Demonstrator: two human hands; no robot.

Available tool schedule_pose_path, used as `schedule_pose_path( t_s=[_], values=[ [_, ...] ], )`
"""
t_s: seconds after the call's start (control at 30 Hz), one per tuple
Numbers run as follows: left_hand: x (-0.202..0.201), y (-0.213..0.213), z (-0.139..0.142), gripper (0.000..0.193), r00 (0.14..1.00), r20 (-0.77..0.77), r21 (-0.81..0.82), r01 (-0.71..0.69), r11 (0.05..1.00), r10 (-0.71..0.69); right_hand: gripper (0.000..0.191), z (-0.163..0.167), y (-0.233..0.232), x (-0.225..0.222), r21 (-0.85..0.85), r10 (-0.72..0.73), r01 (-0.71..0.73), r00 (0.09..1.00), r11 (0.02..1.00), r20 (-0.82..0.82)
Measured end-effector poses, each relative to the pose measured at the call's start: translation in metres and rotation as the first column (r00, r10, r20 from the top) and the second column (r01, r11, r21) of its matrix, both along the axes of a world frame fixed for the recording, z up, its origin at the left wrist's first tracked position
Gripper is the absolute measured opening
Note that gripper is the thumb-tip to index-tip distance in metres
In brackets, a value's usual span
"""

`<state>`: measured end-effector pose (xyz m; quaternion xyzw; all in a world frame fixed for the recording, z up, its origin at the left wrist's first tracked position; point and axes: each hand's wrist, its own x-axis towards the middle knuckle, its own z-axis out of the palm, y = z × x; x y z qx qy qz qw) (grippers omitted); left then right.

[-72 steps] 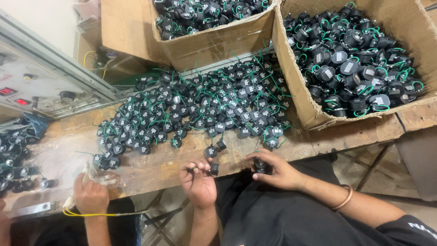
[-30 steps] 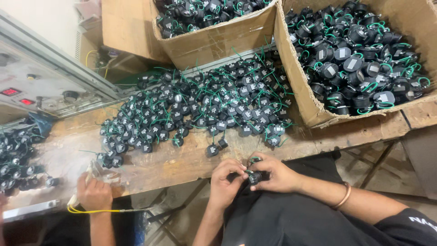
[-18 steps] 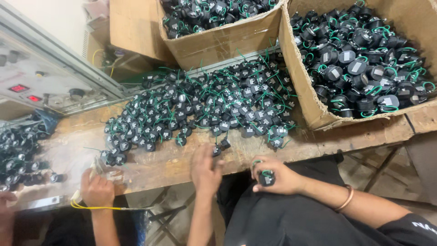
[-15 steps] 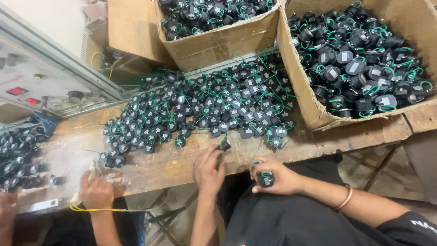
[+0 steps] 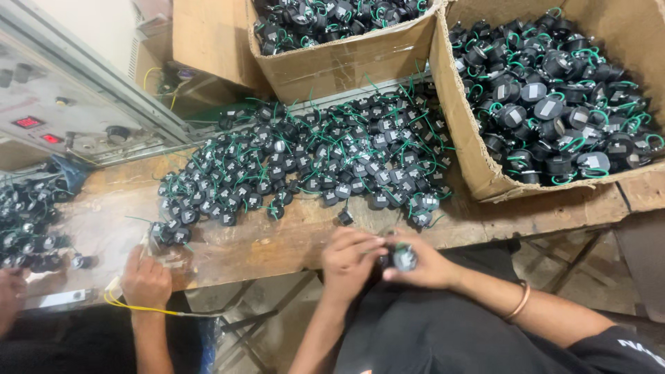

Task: The person picks up small black round electrical components with green wires from the workbench, manipulates each one in their hands, and places them into cardboard boxes on the bench. They repeat this pick-handle-place cycle continuously, moving finished components into the boxes while more components lie spread across the table.

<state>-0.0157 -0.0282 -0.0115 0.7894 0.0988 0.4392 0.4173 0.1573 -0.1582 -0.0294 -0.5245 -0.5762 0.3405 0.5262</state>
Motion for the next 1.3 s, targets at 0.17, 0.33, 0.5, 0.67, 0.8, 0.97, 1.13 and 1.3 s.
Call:
schedule_pose_path(
  t_s=[0.17, 0.33, 0.5, 0.67, 0.8, 0.97, 1.13, 1.3],
  values=[
    [0.017, -0.015, 0.023, 0.021, 0.998, 0.044, -0.049, 0.055, 0.997, -0.053, 0.043, -0.012, -0.009, 0.005, -0.04, 0.028, -0.022, 0.991, 0.999, 0.134],
    [0.002, -0.004, 0.014, 0.029, 0.986, 0.021, 0.055, 0.164, 0.985, -0.165, 0.046, -0.004, -0.01, 0.002, -0.005, -0.122, 0.122, 0.993, 0.993, 0.009],
    [0.002, -0.021, -0.016, 0.025, 0.997, 0.066, -0.595, 0.074, 0.8, -0.043, 0.045, 0.011, -0.003, -0.006, -0.022, -0.01, 0.013, 0.99, 1.0, 0.14],
    [-0.01, 0.013, -0.021, 0.006, 0.979, 0.176, -0.382, -0.026, 0.924, 0.1, 0.049, 0.0, -0.012, 0.001, -0.024, 0.026, -0.025, 0.998, 0.999, 0.06],
    [-0.01, 0.047, -0.011, 0.021, 0.926, -0.091, -0.028, -0.371, 0.928, 0.368, 0.055, -0.02, -0.014, 0.002, 0.022, 0.026, -0.018, 0.894, 1.0, -0.447],
    [0.005, 0.043, -0.013, 0.027, 0.84, -0.393, 0.205, -0.316, 0.926, 0.373, 0.067, -0.026, -0.012, 0.001, -0.129, -0.083, -0.09, 0.396, 0.988, -0.915],
    [-0.003, 0.043, -0.029, 0.033, 0.886, -0.313, -0.283, -0.431, 0.857, 0.342, 0.058, -0.013, -0.016, 0.005, -0.144, -0.104, -0.05, 0.472, 0.988, -0.875],
    [-0.014, 0.042, -0.025, 0.02, 0.894, -0.327, -0.026, -0.334, 0.942, 0.307, 0.056, -0.003, -0.011, 0.004, -0.129, -0.103, -0.024, 0.467, 0.991, -0.878]
  ],
)
